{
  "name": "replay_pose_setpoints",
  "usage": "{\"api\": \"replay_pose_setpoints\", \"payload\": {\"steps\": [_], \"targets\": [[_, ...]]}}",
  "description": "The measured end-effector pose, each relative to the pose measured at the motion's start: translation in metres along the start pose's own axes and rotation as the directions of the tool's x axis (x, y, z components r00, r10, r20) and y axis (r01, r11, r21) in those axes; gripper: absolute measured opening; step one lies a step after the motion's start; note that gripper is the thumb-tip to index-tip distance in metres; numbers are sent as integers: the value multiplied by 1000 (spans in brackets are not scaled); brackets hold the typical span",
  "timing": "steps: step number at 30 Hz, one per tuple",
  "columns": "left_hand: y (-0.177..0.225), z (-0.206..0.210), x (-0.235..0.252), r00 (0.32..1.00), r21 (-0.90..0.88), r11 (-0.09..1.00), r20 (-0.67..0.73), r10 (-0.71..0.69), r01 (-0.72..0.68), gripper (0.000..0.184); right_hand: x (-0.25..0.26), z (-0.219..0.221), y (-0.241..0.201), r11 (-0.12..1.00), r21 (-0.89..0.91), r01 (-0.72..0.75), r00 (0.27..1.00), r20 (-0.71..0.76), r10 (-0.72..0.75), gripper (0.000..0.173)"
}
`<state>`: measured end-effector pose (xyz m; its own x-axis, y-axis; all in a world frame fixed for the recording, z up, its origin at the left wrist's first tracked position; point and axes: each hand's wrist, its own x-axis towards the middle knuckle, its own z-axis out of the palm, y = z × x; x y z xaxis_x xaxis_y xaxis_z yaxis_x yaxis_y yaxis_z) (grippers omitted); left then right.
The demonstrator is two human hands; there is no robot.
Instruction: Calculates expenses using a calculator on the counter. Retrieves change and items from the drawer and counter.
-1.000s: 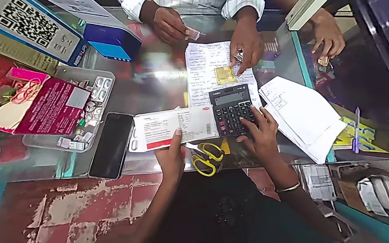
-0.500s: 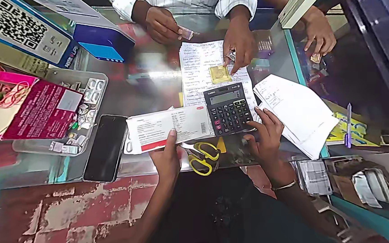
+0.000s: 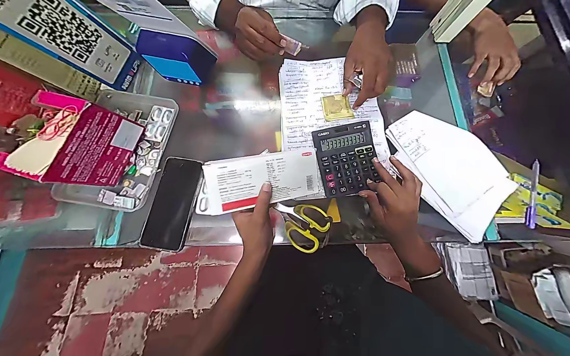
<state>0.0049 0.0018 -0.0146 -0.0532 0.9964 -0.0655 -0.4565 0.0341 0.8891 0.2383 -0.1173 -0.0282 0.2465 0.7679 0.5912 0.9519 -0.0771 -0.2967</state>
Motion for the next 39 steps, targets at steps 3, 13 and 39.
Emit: {"api": "replay_pose_setpoints", "payload": {"steps": [3,13,39], "targets": [[0,1,-1,1000,13,1000,8,5,-5,36,0,-2,0,1000,-2,-4,1000,10,4,52],[1,-1,-7,998,8,1000,63,12,-12,37,3,-6,-2,1000,24,-8,999,46,7,49],[82,-55,36,867,782,459,496,-50,-422,78,3,-7,-5,999,33,-39,999,26,38,42]]}}
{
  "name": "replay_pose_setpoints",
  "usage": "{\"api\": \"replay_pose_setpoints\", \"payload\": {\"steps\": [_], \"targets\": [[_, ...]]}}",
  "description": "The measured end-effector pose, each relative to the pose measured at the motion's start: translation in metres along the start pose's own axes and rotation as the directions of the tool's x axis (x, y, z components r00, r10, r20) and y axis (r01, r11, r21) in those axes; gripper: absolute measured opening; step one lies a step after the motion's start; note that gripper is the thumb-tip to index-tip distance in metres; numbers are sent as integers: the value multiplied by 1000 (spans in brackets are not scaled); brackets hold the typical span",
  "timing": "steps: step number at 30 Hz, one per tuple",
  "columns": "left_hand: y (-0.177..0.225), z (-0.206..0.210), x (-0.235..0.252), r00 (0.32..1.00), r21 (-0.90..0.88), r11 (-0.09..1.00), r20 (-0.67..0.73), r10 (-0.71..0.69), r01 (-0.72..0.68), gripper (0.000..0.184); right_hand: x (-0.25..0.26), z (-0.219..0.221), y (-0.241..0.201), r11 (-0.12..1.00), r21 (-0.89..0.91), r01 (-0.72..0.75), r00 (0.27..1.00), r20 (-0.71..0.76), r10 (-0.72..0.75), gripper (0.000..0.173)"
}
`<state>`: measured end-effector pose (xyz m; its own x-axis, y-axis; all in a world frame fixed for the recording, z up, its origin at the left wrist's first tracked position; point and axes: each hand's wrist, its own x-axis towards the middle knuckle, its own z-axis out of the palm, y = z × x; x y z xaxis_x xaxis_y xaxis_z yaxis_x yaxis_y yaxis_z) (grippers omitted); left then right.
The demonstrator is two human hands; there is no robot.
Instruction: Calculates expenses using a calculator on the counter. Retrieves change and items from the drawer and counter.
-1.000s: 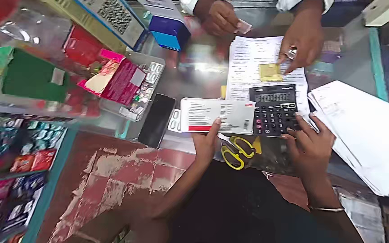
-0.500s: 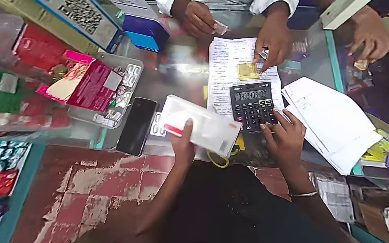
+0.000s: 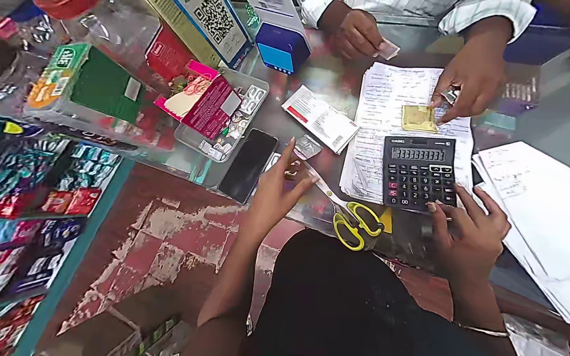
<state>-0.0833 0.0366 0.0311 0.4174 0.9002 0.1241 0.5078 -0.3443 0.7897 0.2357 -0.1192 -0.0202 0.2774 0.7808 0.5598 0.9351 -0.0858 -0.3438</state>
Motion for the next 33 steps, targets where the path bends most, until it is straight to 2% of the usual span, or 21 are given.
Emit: {"api": "replay_pose_setpoints", "payload": {"steps": [1,3,5,9,13,14,15,17,18,20,21,22,23,24,25,26,27,28,29,33], "targets": [[-11,-2,-7,998,146,987,4,66,-66,83,0,0,1,1000,4,1,1000,1,-1,42],[-34,-1,-20,989,296,946,106,105,-132,100,1,0,1,1000,6,4,1000,3,-4,44],[-47,2,-28,982,359,920,154,106,-155,110,2,0,0,1000,16,8,1000,7,-8,43],[-50,1,-34,981,493,850,139,134,-186,116,1,0,2,1000,15,18,1000,14,-19,44],[-52,-1,-55,967,581,784,235,98,-220,131,2,0,1,1000,19,19,1000,12,-19,45],[-52,-1,-65,958,579,773,257,127,-258,126,2,0,1,1000,16,18,1000,12,-18,45],[-53,-1,-75,947,585,751,273,171,-305,112,2,0,1,1000,16,17,1000,13,-18,46],[-59,0,-94,912,657,633,270,309,-409,56,1,0,3,1000,18,15,1000,14,-15,46],[-64,0,-101,885,696,562,253,391,-447,37,1,0,3,1000,23,16,1000,14,-16,46],[-71,-6,-112,816,730,470,209,539,-497,34,0,0,3,1000,27,15,1000,23,-16,46],[-69,-10,-114,786,725,472,153,599,-501,32,1,0,3,1000,22,20,1000,22,-21,45],[-64,-11,-114,770,696,531,49,636,-483,27,1,0,4,999,19,25,999,19,-26,45],[-55,-9,-112,769,631,643,-111,629,-435,21,2,0,5,999,21,29,999,19,-30,45],[-41,-5,-108,784,512,781,-288,549,-359,16,2,0,5,999,22,35,999,20,-36,45],[-26,-3,-101,813,328,908,-432,391,-262,17,2,0,4,999,27,38,999,18,-38,45],[-12,0,-90,841,79,983,-510,182,-165,20,1,0,3,999,31,39,999,20,-39,45],[-3,3,-77,865,-180,981,-502,-23,-78,22,2,0,3,999,31,40,999,22,-40,45],[1,6,-64,879,-388,921,-446,-169,-20,23,2,-1,2,999,28,40,999,20,-40,45],[3,10,-52,891,-517,856,-388,-237,3,23,3,-1,2,999,25,40,999,17,-40,46],[17,30,-27,934,-638,770,-272,-233,7,25,1,-3,4,999,4,32,999,-2,-32,44]]}}
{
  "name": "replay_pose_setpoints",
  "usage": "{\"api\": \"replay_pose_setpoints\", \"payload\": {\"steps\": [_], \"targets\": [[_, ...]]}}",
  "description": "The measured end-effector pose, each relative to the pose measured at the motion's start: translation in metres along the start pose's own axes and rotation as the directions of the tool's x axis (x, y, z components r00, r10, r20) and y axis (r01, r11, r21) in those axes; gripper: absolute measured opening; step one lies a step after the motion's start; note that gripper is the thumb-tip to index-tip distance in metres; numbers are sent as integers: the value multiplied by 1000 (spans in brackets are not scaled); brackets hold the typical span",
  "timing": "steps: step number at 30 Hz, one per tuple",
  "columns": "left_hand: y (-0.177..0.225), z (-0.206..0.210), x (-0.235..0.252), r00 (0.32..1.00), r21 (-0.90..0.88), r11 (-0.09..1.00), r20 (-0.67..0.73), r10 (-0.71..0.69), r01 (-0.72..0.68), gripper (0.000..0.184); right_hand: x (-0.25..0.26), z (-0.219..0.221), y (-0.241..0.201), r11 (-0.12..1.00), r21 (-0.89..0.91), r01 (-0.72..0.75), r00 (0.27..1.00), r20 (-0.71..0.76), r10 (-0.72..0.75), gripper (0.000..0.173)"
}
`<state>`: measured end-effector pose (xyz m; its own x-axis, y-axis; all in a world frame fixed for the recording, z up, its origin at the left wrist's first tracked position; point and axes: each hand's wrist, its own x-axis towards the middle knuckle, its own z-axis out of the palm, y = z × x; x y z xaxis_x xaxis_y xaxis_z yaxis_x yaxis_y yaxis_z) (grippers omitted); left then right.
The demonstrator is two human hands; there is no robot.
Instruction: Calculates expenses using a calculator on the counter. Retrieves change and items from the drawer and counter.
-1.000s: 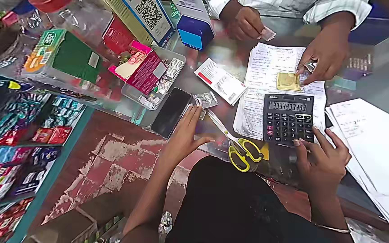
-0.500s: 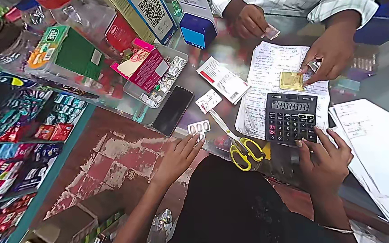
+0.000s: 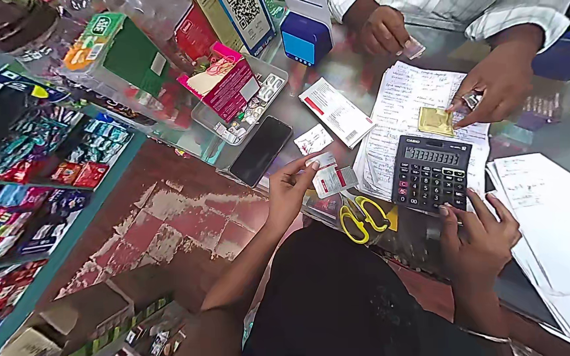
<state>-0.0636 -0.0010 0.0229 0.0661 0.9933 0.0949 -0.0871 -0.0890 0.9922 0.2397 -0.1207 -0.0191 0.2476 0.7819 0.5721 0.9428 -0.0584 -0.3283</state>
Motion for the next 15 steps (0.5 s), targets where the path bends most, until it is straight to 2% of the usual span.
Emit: {"api": "replay_pose_setpoints", "payload": {"steps": [5,7,10,12,15], "targets": [[6,16,3,992,-10,1000,121,-28,30,26,-1,1,0,1000,4,-12,1000,-20,12,43],[8,17,6,975,11,996,204,-85,84,30,-2,1,0,1000,11,-24,999,-22,25,43],[13,19,14,902,9,978,386,-194,207,46,-2,2,1,999,8,-36,999,-38,36,43],[16,21,18,862,27,972,456,-220,234,55,-3,4,3,999,8,-36,998,-43,36,43],[21,21,24,801,73,970,551,-234,233,57,-3,4,1,999,4,-44,999,-26,44,43]]}}
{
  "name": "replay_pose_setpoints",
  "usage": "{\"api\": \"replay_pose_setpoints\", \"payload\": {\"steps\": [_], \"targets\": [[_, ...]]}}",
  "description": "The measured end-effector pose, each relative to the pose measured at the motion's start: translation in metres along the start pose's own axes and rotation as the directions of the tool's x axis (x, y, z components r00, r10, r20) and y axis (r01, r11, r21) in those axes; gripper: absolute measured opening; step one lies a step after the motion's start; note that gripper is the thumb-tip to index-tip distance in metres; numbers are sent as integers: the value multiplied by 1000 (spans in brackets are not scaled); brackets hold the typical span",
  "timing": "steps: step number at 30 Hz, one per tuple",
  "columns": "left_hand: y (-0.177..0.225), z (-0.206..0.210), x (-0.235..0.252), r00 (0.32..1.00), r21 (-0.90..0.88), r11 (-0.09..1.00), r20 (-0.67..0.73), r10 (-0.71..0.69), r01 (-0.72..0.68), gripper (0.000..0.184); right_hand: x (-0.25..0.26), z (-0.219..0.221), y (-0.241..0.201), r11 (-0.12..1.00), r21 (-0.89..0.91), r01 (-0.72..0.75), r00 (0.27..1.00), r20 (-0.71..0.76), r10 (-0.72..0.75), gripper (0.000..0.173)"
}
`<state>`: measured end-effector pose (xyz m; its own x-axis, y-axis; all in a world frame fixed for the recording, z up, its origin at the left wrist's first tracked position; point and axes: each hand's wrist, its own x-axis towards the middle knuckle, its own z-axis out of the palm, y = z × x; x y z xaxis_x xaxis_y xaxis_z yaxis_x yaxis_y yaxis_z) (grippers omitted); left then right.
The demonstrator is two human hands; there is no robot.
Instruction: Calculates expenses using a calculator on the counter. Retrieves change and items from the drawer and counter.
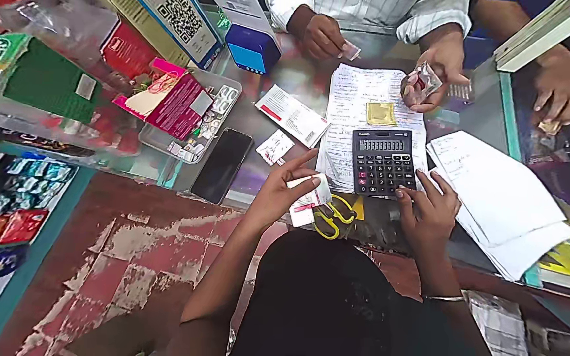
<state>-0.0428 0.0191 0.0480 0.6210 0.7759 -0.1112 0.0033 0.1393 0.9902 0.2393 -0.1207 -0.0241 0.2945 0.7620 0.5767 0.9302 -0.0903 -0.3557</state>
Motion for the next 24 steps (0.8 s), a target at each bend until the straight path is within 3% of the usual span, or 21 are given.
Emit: {"api": "replay_pose_setpoints", "payload": {"steps": [5,10,14,19,24], "targets": [[14,-6,10,956,135,990,294,0,-42,47,1,-2,-1,1000,-12,9,1000,4,-9,41],[26,-8,31,801,90,991,598,27,-100,35,1,-2,1,999,-23,24,1000,3,-24,41],[27,-8,37,742,113,984,670,29,-140,37,0,-1,0,1000,-21,23,1000,10,-23,40],[12,-16,33,752,181,965,659,26,-192,37,-2,-2,-1,998,-13,56,998,-36,-56,32],[-13,-33,25,759,123,989,651,-23,-76,43,-3,9,-12,968,31,250,964,90,-251,58]]}}
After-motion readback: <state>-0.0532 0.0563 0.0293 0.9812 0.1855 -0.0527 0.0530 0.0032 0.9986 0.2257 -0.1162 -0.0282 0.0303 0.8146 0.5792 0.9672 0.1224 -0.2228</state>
